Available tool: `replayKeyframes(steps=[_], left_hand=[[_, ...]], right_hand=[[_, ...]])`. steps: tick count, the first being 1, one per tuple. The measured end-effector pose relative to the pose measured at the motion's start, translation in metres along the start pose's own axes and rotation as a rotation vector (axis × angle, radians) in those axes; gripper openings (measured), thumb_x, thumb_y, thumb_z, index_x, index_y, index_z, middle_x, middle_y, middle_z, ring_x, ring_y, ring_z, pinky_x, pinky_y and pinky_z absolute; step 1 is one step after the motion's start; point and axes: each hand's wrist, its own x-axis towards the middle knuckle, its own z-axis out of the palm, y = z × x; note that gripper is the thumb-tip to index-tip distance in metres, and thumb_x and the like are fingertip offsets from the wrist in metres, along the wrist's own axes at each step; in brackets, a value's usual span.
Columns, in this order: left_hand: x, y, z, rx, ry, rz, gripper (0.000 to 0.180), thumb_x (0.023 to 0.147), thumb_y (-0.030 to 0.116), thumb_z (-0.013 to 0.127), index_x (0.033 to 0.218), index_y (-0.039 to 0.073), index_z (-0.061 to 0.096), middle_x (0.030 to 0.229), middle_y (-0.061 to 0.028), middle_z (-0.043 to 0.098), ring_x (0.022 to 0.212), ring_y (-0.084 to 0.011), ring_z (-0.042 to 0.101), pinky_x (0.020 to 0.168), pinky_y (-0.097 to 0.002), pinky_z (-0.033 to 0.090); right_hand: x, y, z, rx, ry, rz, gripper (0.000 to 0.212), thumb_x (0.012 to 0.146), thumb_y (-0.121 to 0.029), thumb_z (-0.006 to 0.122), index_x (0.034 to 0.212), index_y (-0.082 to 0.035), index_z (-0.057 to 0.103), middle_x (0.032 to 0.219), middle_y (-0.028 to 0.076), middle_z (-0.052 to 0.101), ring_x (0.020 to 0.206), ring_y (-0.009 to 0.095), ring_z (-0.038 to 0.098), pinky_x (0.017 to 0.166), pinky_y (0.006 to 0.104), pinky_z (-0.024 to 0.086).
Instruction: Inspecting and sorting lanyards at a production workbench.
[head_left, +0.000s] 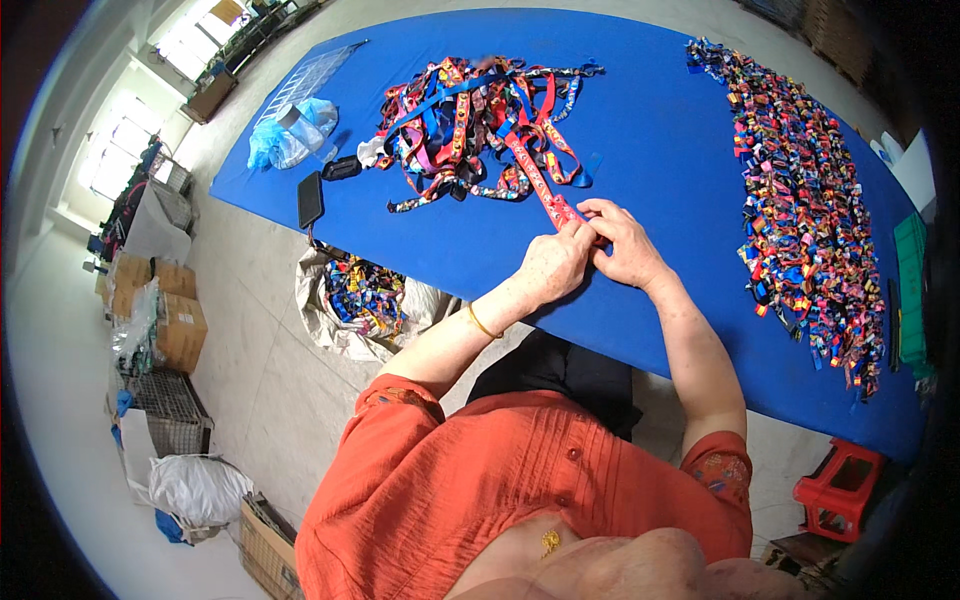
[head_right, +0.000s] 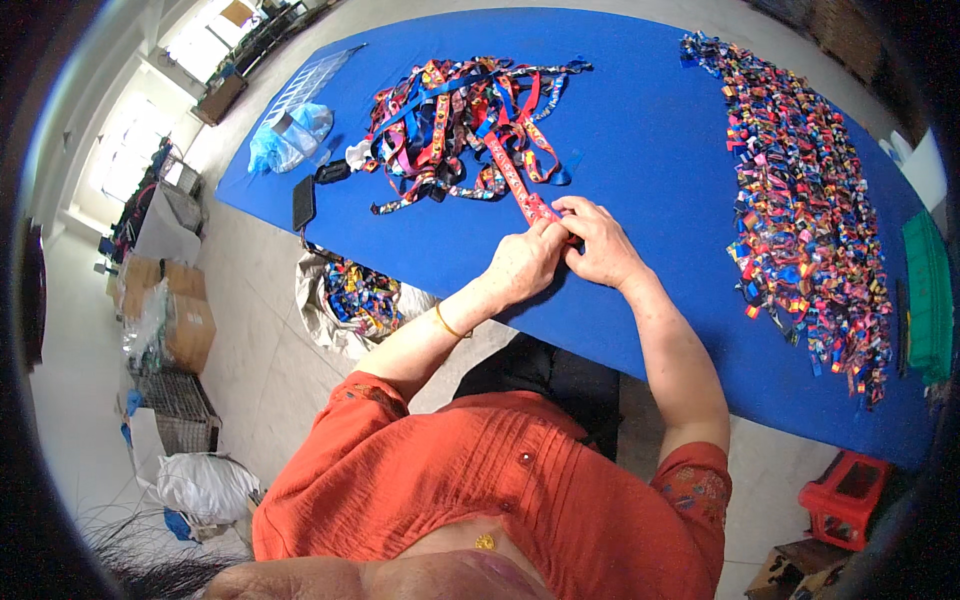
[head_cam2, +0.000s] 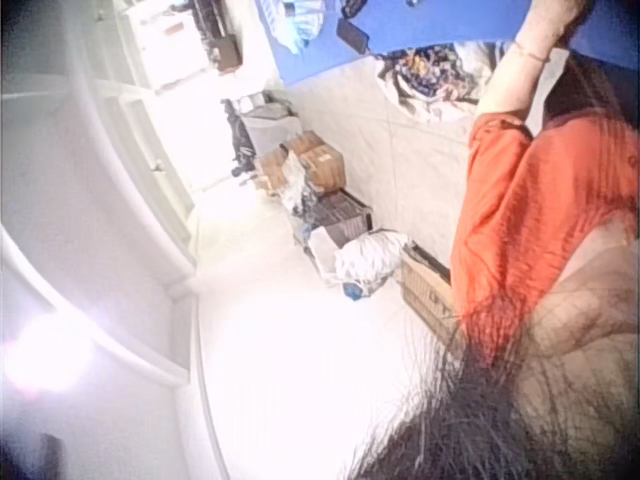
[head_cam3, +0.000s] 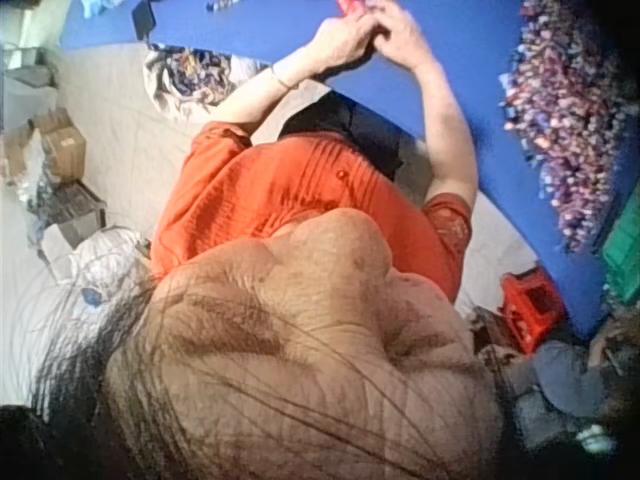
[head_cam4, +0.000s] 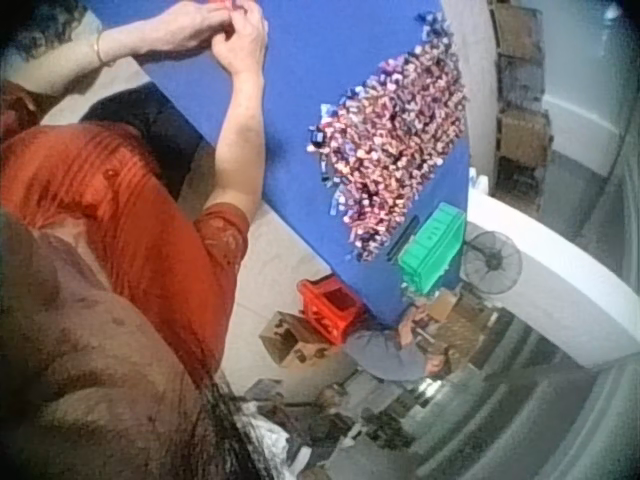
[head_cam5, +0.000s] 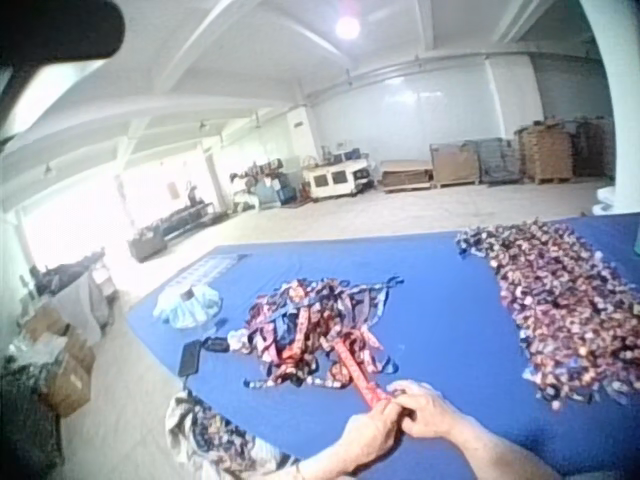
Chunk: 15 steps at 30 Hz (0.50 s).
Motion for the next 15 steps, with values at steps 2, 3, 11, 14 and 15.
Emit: replayKeyframes(steps=[2, 3, 11, 14, 15], left_hand=[[-0.002, -0.006, -0.001, -0.074, 0.007, 0.004, 0.016, 0.089, 0.011, 0.059, 0.103, 0.006, 0.056, 0.091, -0.0159, 0.061, 0.076, -0.0362, 0.065, 0.062, -0.0447, 0.054], [-0.003, -0.009, -0.001, -0.146, 0.009, 0.013, 0.014, 0.089, 0.013, 0.06, 0.101, 0.006, 0.057, 0.09, -0.0168, 0.062, 0.077, -0.0374, 0.065, 0.064, -0.0456, 0.053], [-0.02, -0.021, -0.03, -0.236, -0.221, 0.034, 0.018, 0.093, 0.019, 0.061, 0.094, 0.002, 0.06, 0.086, -0.0202, 0.062, 0.083, -0.0391, 0.064, 0.074, -0.0455, 0.051], [-0.034, -0.035, -0.043, -0.226, -0.265, 0.03, 0.019, 0.094, 0.021, 0.06, 0.095, 0.002, 0.06, 0.085, -0.0205, 0.062, 0.083, -0.0391, 0.063, 0.073, -0.0453, 0.05], [-0.04, -0.041, -0.048, -0.219, -0.273, 0.019, 0.02, 0.094, 0.022, 0.06, 0.094, 0.002, 0.06, 0.084, -0.0205, 0.062, 0.082, -0.0392, 0.063, 0.072, -0.0453, 0.05]], right_hand=[[-0.002, -0.002, -0.003, -0.005, -0.009, -0.01, 0.025, 0.07, -0.004, 0.068, 0.094, -0.003, 0.063, 0.129, 0.015, 0.057, 0.119, 0.034, 0.055, 0.099, 0.043, 0.045], [-0.005, -0.002, -0.006, 0.04, -0.03, 0.004, 0.018, 0.073, -0.006, 0.069, 0.089, -0.003, 0.061, 0.127, 0.015, 0.058, 0.12, 0.034, 0.054, 0.099, 0.0425, 0.045], [-0.048, -0.016, -0.05, -0.031, -0.059, 0.022, 0.024, 0.084, -0.013, 0.069, 0.072, -0.001, 0.053, 0.112, 0.017, 0.063, 0.117, 0.035, 0.056, 0.098, 0.043, 0.044], [-0.083, -0.038, -0.075, -0.018, 0.005, 0.156, 0.023, 0.085, -0.011, 0.068, 0.072, 0.0, 0.052, 0.109, 0.017, 0.064, 0.112, 0.035, 0.059, 0.096, 0.0422, 0.046], [-0.096, -0.041, -0.08, -0.016, -0.005, 0.159, 0.023, 0.085, -0.011, 0.068, 0.072, 0.0, 0.052, 0.109, 0.017, 0.064, 0.112, 0.035, 0.059, 0.096, 0.0422, 0.046]])
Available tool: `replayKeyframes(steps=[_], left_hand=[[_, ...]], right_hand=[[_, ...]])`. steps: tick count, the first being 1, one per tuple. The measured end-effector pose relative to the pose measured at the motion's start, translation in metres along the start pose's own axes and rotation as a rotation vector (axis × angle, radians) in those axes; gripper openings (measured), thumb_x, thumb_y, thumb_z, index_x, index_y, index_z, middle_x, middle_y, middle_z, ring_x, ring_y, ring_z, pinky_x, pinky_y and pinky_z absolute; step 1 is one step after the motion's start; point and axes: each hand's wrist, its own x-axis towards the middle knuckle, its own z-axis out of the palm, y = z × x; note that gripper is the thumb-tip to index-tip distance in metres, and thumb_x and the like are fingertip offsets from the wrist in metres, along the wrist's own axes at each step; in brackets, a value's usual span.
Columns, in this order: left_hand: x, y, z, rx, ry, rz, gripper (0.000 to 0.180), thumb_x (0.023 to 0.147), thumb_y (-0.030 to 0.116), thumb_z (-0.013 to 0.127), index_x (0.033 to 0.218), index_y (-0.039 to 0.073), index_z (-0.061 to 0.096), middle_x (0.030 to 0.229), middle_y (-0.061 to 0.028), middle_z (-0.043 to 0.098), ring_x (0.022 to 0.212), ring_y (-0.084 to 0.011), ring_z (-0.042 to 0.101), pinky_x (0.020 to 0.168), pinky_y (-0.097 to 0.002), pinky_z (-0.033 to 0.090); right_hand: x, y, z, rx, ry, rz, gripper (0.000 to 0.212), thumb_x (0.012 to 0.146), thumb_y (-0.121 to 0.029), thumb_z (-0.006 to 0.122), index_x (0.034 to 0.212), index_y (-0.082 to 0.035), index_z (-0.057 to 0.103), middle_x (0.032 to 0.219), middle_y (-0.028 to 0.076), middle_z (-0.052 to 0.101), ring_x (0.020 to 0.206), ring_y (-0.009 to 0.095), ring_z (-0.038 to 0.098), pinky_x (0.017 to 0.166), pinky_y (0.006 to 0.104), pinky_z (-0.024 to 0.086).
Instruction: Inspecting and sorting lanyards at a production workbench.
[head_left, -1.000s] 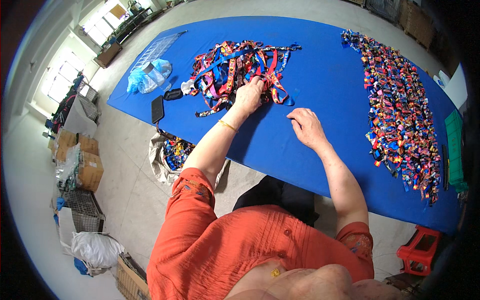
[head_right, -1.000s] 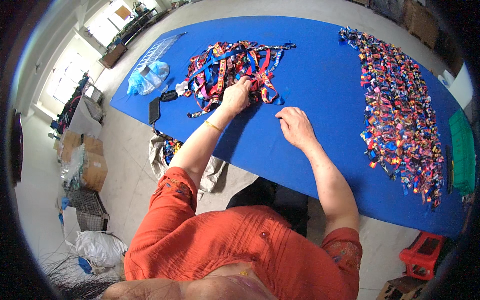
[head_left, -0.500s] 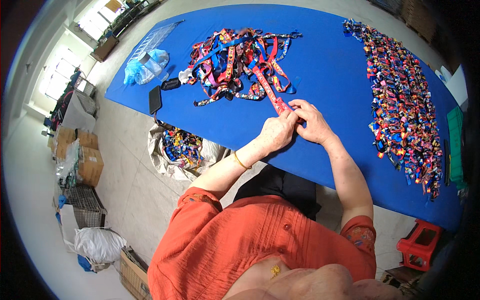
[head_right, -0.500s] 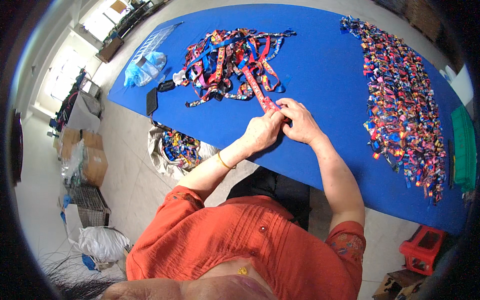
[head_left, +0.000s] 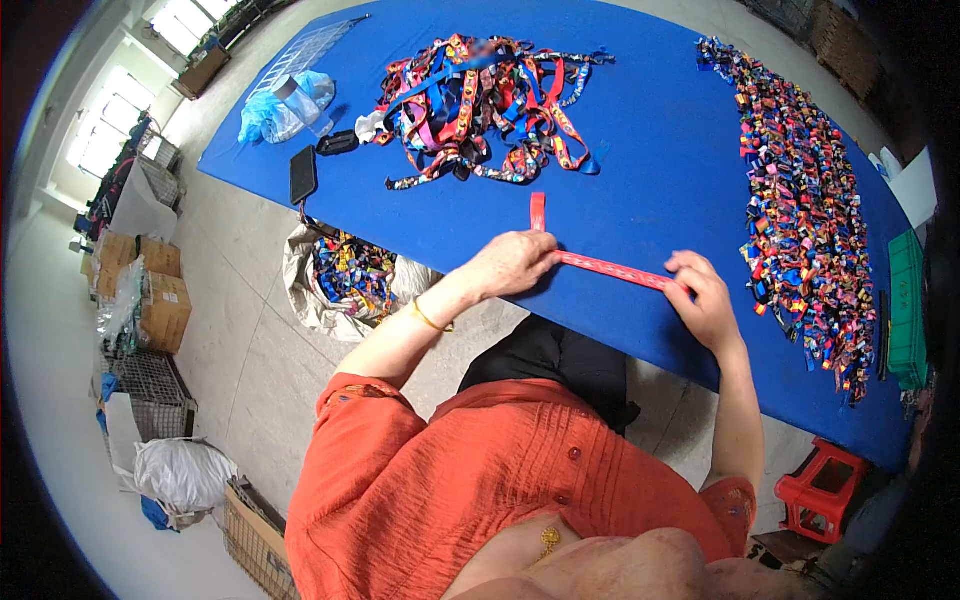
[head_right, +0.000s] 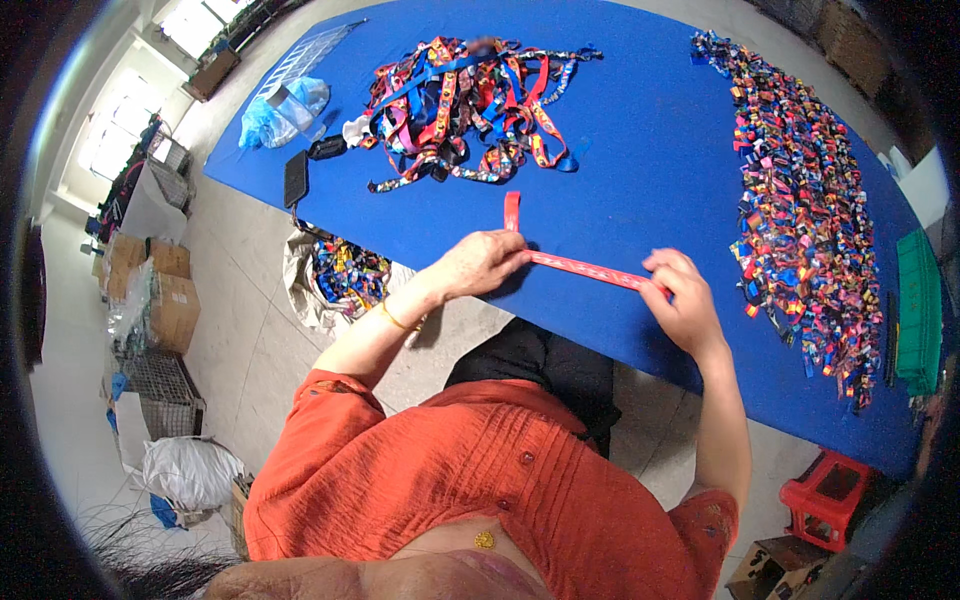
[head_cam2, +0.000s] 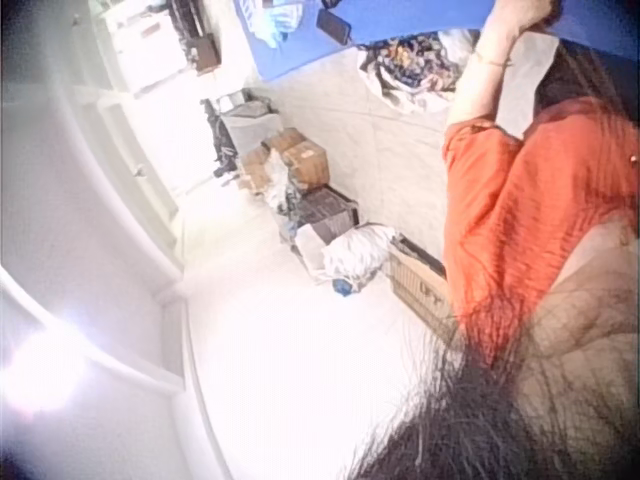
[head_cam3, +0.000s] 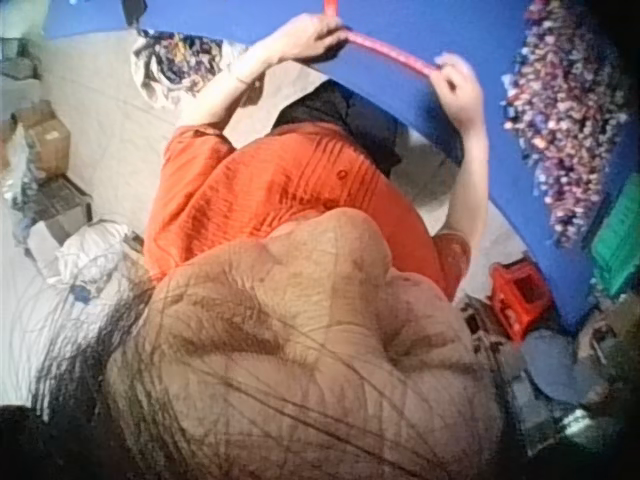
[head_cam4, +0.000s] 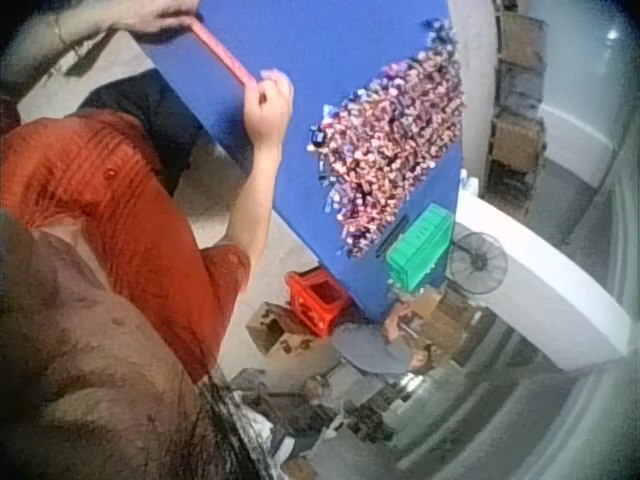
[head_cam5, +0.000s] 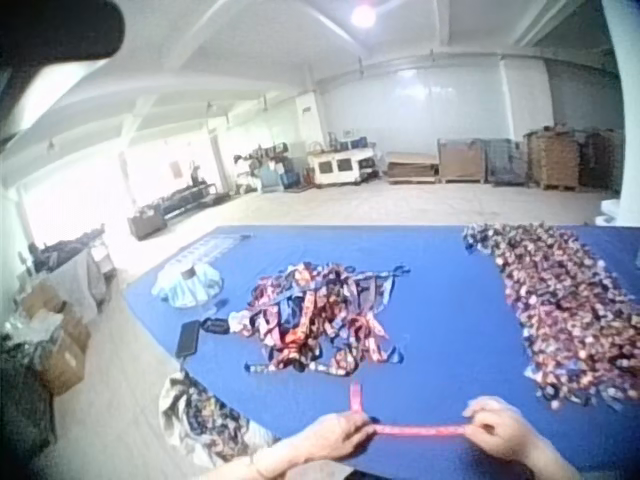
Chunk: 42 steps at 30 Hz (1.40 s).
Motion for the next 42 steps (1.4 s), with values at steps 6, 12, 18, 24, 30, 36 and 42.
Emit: replayKeyframes(steps=[6, 12, 18, 24, 30, 36, 42], left_hand=[[-0.028, -0.021, -0.031, -0.07, -0.017, -0.229, 0.022, 0.092, 0.025, 0.061, 0.092, 0.002, 0.063, 0.081, -0.0206, 0.064, 0.078, -0.04, 0.063, 0.068, -0.0454, 0.05], [-0.042, -0.022, -0.039, -0.221, 0.058, -0.534, 0.023, 0.091, 0.023, 0.067, 0.091, 0.0, 0.067, 0.063, -0.0101, 0.059, 0.059, -0.0148, 0.054, 0.056, -0.0344, 0.045], [-0.048, -0.032, -0.036, -0.271, 0.149, -0.73, 0.026, 0.085, 0.023, 0.072, 0.082, -0.002, 0.065, 0.063, -0.007, 0.06, 0.059, -0.0122, 0.055, 0.055, -0.0319, 0.046], [-0.05, -0.033, -0.034, -0.407, 0.219, -0.795, 0.019, 0.084, 0.015, 0.071, 0.077, -0.001, 0.062, 0.057, -0.0022, 0.056, 0.045, -0.0082, 0.05, 0.041, -0.0264, 0.04], [-0.046, -0.033, -0.033, -0.406, 0.275, -0.864, 0.018, 0.083, 0.014, 0.07, 0.079, -0.002, 0.061, 0.057, -0.005, 0.058, 0.042, -0.0108, 0.054, 0.038, -0.0274, 0.042], [-0.042, -0.031, -0.033, -0.364, 0.288, -0.919, 0.019, 0.085, 0.015, 0.069, 0.084, -0.002, 0.062, 0.058, -0.0078, 0.061, 0.044, -0.0128, 0.059, 0.038, -0.0278, 0.045], [-0.041, -0.029, -0.028, -0.251, 0.32, -0.901, 0.021, 0.086, 0.018, 0.068, 0.085, -0.002, 0.063, 0.061, -0.0087, 0.064, 0.045, -0.0143, 0.06, 0.04, -0.028, 0.047]], right_hand=[[-0.065, -0.013, -0.022, -0.01, 0.075, 0.42, 0.017, 0.088, -0.006, 0.063, 0.075, 0.001, 0.055, 0.104, 0.015, 0.064, 0.098, 0.027, 0.062, 0.085, 0.034, 0.047], [-0.092, -0.02, -0.026, -0.004, 0.159, 0.493, 0.016, 0.092, -0.006, 0.058, 0.078, 0.001, 0.057, 0.101, 0.013, 0.062, 0.098, 0.021, 0.059, 0.087, 0.0303, 0.044], [-0.097, -0.022, -0.036, -0.21, 0.223, 0.625, 0.022, 0.089, -0.014, 0.066, 0.077, 0.002, 0.055, 0.076, 0.01, 0.056, 0.072, 0.02, 0.054, 0.068, 0.031, 0.043], [-0.109, -0.015, -0.038, -0.36, 0.313, 0.804, 0.027, 0.087, -0.023, 0.07, 0.078, -0.001, 0.057, 0.077, 0.011, 0.054, 0.068, 0.023, 0.05, 0.064, 0.0337, 0.042], [-0.12, -0.009, -0.035, -0.565, 0.332, 0.78, 0.023, 0.087, -0.023, 0.069, 0.082, -0.003, 0.058, 0.085, 0.012, 0.058, 0.075, 0.027, 0.055, 0.07, 0.0382, 0.044], [-0.117, -0.01, -0.032, -0.606, 0.322, 0.829, 0.018, 0.085, -0.019, 0.068, 0.082, -0.003, 0.059, 0.087, 0.014, 0.059, 0.082, 0.031, 0.057, 0.076, 0.0407, 0.046], [-0.13, 0.003, -0.03, -0.689, 0.387, 0.743, 0.017, 0.081, -0.016, 0.067, 0.079, -0.001, 0.059, 0.099, 0.016, 0.063, 0.097, 0.034, 0.06, 0.088, 0.0417, 0.047]])
